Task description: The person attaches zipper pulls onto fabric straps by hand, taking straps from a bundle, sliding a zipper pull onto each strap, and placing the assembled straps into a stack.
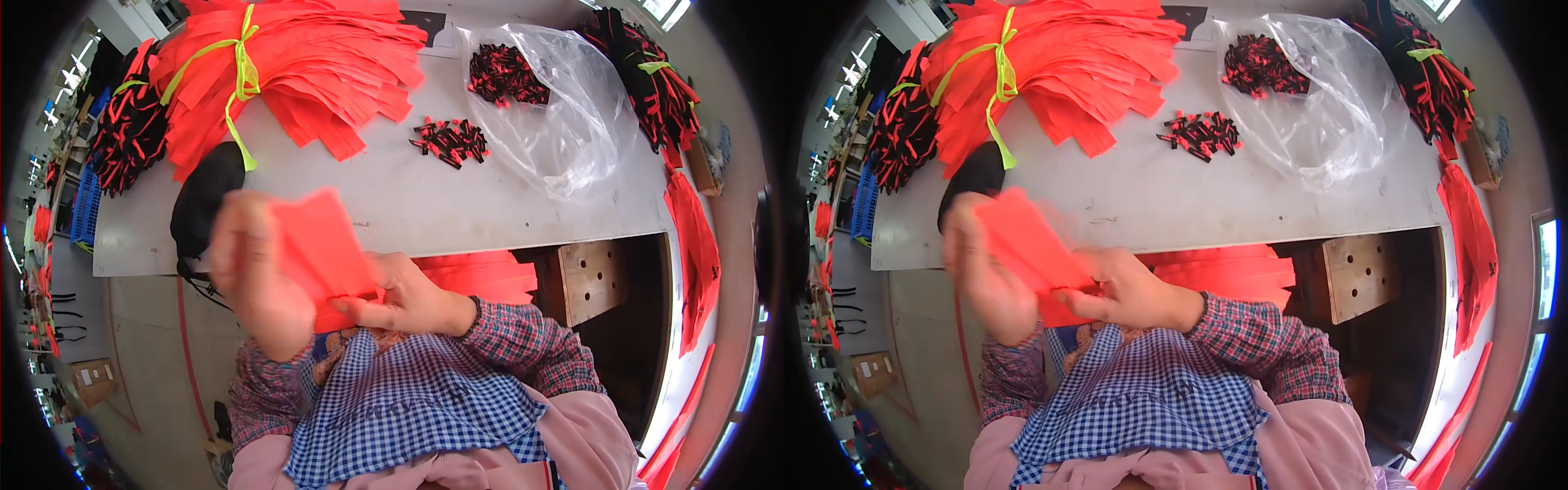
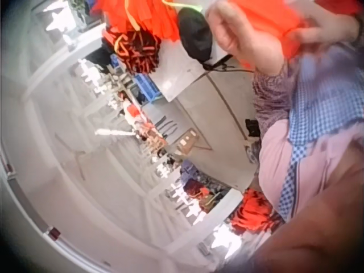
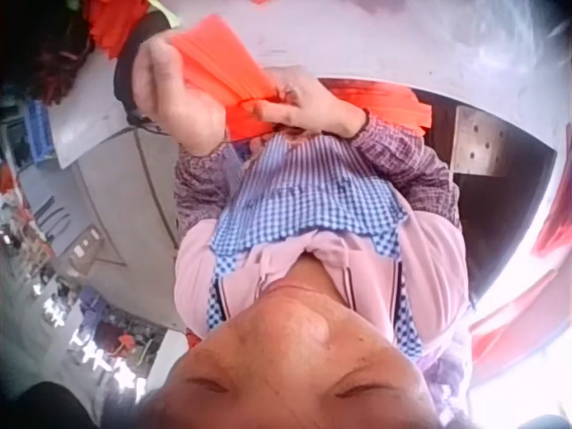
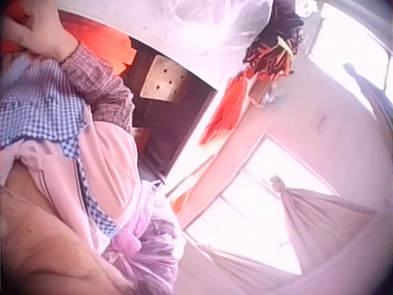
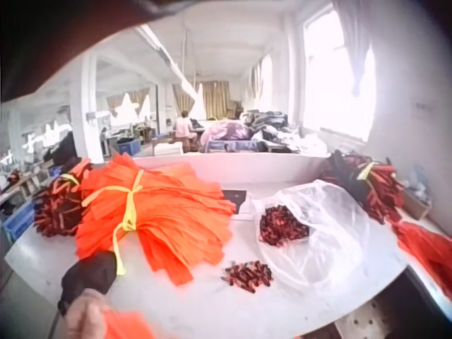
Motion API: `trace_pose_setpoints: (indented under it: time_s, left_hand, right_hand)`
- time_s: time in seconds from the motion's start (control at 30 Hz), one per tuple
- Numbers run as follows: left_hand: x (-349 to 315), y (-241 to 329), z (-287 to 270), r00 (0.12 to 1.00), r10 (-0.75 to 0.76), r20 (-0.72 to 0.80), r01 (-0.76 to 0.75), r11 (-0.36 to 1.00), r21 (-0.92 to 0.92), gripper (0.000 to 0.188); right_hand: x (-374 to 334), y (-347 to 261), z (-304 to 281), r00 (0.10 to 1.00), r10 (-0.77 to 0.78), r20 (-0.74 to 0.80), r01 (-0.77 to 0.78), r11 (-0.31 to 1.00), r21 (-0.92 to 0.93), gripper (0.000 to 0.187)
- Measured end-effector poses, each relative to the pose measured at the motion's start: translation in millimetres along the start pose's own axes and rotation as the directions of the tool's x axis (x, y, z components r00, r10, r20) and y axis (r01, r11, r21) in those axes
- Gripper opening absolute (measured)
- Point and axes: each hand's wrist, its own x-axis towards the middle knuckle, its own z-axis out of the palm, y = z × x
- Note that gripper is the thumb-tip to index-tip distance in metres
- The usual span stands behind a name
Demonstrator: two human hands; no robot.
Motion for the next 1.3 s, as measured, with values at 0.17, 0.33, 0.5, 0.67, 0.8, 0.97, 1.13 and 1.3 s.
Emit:
trace_pose_setpoints:
  time_s: [0.17, 0.33, 0.5, 0.67, 0.8, 0.97, 1.13, 1.3]
  left_hand:
    - [47.5, 32.7, -56.0, 0.863, 0.278, -0.421, -0.198, 0.954, 0.223, 0.041]
    - [72.8, 20.3, -179.9, 0.979, 0.164, -0.124, -0.188, 0.958, -0.218, 0.037]
    - [73.2, 19.9, -177.0, 1.0, -0.012, -0.009, 0.007, 0.88, -0.474, 0.04]
    - [-1.1, -7.9, -31.6, 0.937, -0.235, 0.259, 0.255, 0.966, -0.046, 0.089]
    - [-39.5, -15.8, -21.2, 0.629, -0.484, 0.608, 0.423, 0.87, 0.254, 0.065]
    - [-6.4, 3.6, -45.3, 0.548, -0.581, 0.602, 0.267, 0.803, 0.533, 0.034]
    - [17.1, -25.2, -89.6, 0.48, -0.66, 0.578, 0.184, 0.72, 0.669, 0.03]
    - [-27.3, -113.0, -142.8, 0.363, -0.6, 0.713, -0.574, 0.458, 0.679, 0.039]
  right_hand:
    - [3.0, 37.1, -9.7, 0.972, -0.1, 0.211, 0.159, 0.947, -0.281, 0.02]
    - [-17.9, 51.8, -32.3, 0.979, 0.072, 0.192, -0.021, 0.967, -0.253, 0.01]
    - [-12.2, 40.7, -34.2, 0.982, -0.029, 0.188, 0.084, 0.952, -0.294, 0.014]
    - [2.9, 4.1, -20.0, 0.979, -0.171, -0.114, 0.182, 0.978, 0.1, 0.012]
    - [11.6, -25.3, -14.0, 0.856, -0.203, -0.475, 0.425, 0.8, 0.423, 0.027]
    - [-27.1, -42.4, -60.2, 0.707, -0.202, -0.678, 0.572, 0.727, 0.38, 0.026]
    - [-92.6, -7.5, -84.9, 0.5, 0.06, -0.864, 0.448, 0.836, 0.317, 0.021]
    - [-188.3, 98.4, -68.5, 0.45, 0.691, -0.565, 0.03, 0.621, 0.783, 0.026]
